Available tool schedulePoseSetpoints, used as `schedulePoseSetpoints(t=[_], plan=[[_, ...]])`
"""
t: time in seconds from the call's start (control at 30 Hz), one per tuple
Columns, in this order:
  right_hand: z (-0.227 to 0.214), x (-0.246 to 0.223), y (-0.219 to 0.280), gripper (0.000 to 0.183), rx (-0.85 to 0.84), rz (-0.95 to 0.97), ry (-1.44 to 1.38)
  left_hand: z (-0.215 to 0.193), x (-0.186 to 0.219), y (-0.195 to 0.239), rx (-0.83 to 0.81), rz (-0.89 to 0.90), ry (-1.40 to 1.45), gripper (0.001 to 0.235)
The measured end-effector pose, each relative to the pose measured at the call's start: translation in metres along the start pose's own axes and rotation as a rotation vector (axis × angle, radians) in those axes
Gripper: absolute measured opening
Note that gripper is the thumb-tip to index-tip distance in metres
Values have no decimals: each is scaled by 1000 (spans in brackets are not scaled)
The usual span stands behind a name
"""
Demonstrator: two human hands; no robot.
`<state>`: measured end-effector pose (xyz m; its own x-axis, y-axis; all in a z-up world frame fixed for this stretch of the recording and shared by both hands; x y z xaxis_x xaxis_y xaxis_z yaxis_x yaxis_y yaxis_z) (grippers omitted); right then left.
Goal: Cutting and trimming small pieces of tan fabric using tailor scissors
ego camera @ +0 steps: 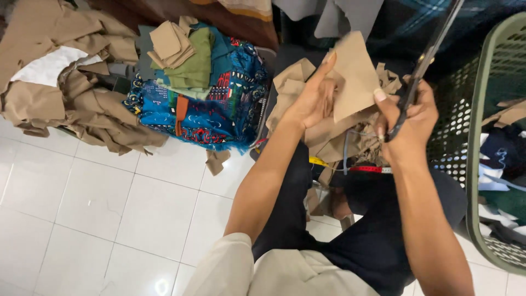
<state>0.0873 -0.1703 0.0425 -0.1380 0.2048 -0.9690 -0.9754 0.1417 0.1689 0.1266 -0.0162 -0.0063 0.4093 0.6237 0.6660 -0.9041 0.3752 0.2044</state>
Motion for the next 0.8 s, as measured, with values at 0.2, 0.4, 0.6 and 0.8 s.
schedulePoseSetpoints(t=[0.2,0.4,0.6,0.8], plan=[[6,-31,-8,42,-56,-40,47,-10,-9,-47,-231,357,494,35],[9,-39,-6,43,-65,-98,120,3,-34,-55,-115,190,498,30],[-10,-27,4,45,-55,-136,356,-11,-13,-51,-257,269,544,33],[-12,-19,6,46,-133,-96,410,-24,-3,-35,-248,231,457,31]])
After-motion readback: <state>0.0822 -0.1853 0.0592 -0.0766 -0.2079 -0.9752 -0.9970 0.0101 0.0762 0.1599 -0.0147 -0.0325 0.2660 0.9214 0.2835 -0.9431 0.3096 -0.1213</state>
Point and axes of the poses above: each hand's wrist, its own y-axis away from the middle knuckle, its own z-axis out of the palm, x = y × z, the point moved 8 cm from there along -y, towards the middle knuckle, and after that the axes turned 11 degrees about z, right-handed, at the moved point
